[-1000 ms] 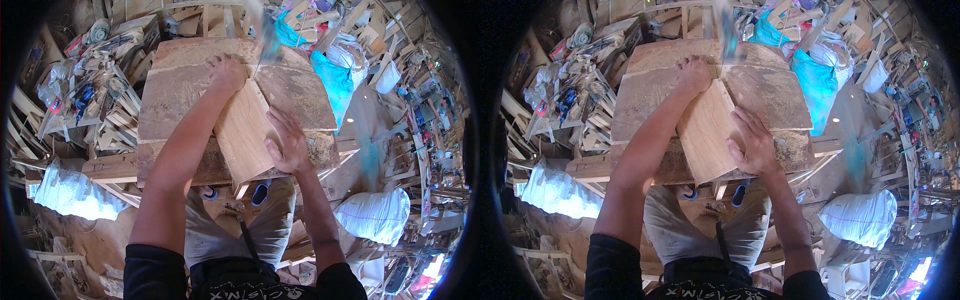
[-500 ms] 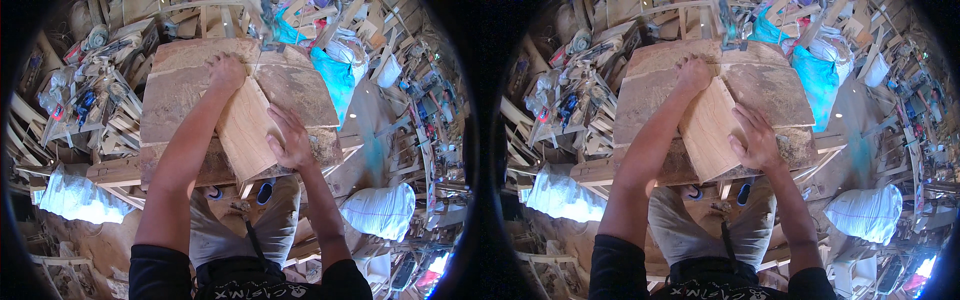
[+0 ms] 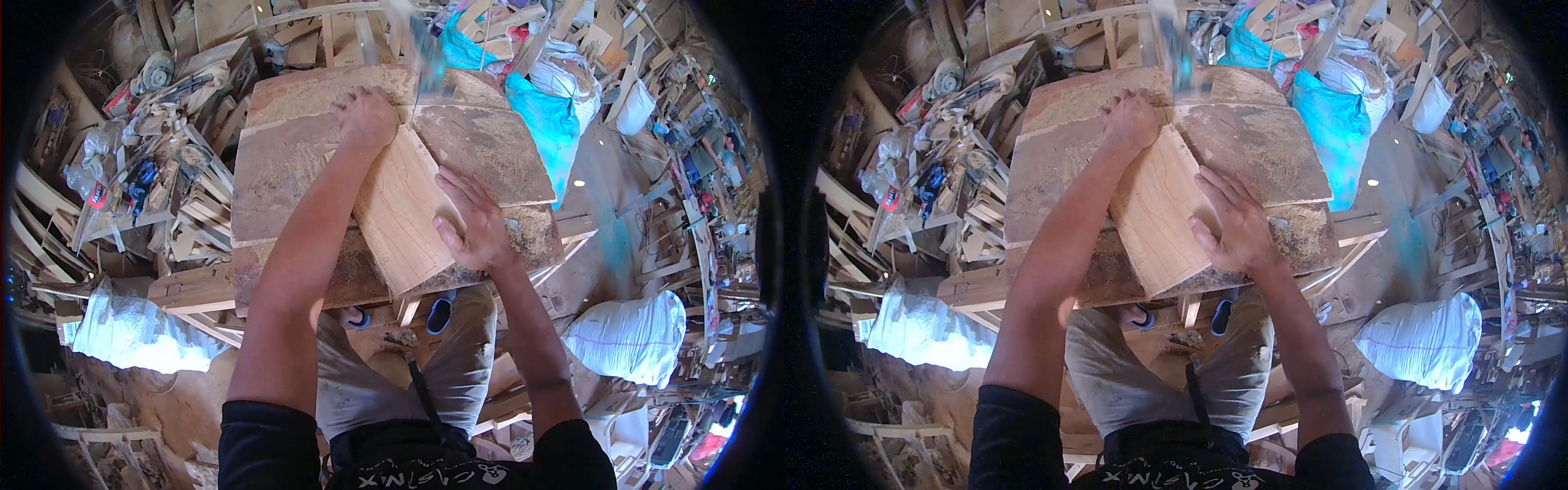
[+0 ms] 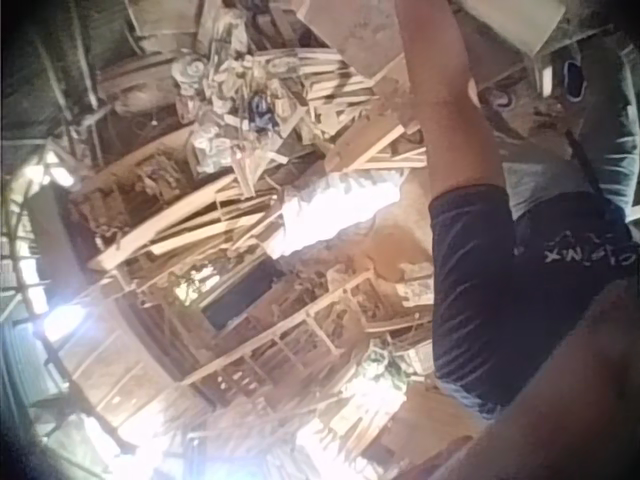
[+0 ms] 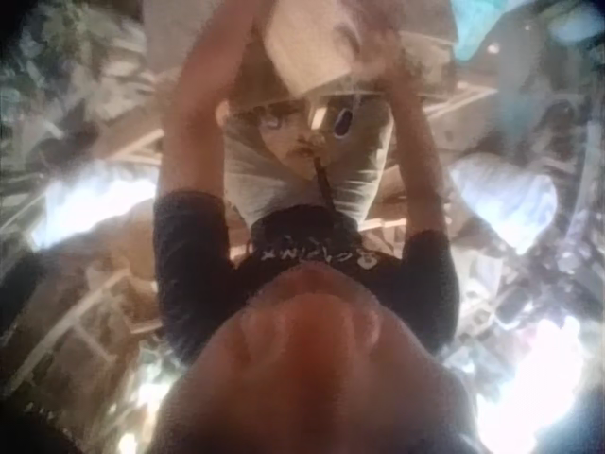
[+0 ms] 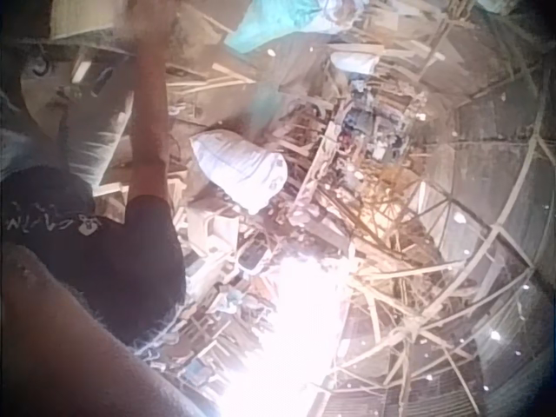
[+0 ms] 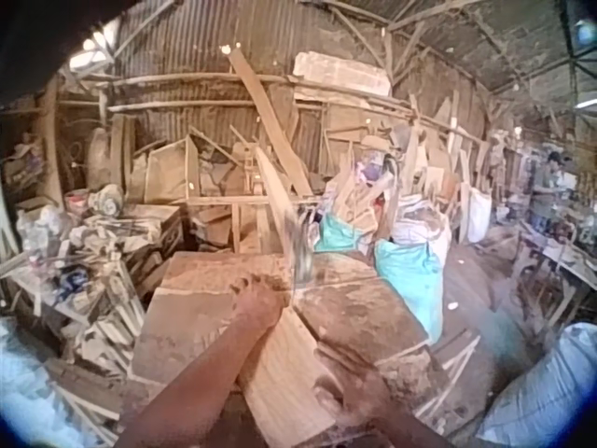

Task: The person saws through pieces of wood using a scroll saw, turning and guiding the wood by hand to follow curved lines, and periodically moves cut pieces aside.

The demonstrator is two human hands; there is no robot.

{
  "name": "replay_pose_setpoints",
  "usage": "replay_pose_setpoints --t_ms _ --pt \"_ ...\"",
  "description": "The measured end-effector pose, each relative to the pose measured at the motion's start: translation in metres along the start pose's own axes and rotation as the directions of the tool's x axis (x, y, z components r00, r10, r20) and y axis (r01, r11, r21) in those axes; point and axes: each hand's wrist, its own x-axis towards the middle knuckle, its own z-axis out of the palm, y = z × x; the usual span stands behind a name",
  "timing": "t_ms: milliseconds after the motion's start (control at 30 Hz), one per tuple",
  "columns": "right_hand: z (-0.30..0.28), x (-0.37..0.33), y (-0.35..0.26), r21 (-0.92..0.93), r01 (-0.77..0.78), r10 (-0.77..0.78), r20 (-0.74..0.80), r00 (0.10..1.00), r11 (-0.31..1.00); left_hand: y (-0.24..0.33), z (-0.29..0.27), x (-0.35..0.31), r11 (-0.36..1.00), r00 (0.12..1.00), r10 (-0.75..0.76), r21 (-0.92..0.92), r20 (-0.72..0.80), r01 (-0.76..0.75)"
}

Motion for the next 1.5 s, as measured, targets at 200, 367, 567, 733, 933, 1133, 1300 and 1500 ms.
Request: replay_pose_setpoints --t_ms 200,367,567,733,933,1133,1300,1500 --pt "0.004 0.000 0.003 0.024 -0.036 0.036 0.012 0.999 0.999 -0.001 0.000 0.003 0.999 1.000 0.000 0.037 0.016 -0.001" --pt "0.004 0.002 0.004 0.042 -0.036 0.037 -0.005 0.999 0.998 0.000 -0.002 0.002 0.998 1.000 0.012 0.063 -0.015 -0.011" --pt "0.002 0.007 0.002 0.045 -0.022 0.023 -0.010 1.000 0.999 0.000 -0.004 0.004 0.997 1.000 0.002 0.075 -0.023 -0.001" --pt "0.002 0.005 0.002 0.048 -0.052 0.051 0.018 0.999 0.998 0.003 -0.005 0.001 0.998 1.000 0.006 0.070 -0.029 -0.004" --pt "0.005 0.007 0.004 0.055 -0.056 0.055 0.021 0.998 0.997 0.001 -0.003 0.005 0.999 0.999 -0.003 0.042 -0.047 0.005" --pt "0.006 0.007 0.007 0.059 -0.051 0.049 0.024 0.999 0.997 0.002 -0.003 0.009 0.998 1.000 -0.023 0.060 -0.021 0.024" --pt "0.008 0.009 0.008 0.047 -0.033 0.033 0.014 0.999 0.998 -0.002 0.005 0.013 1.000 0.997 0.011 0.013 -0.073 -0.010" --pt "0.011 0.010 0.009 0.015 -0.009 0.009 -0.014 1.000 1.000 -0.002 0.006 0.014 1.000 0.998 0.002 -0.007 -0.065 -0.003"
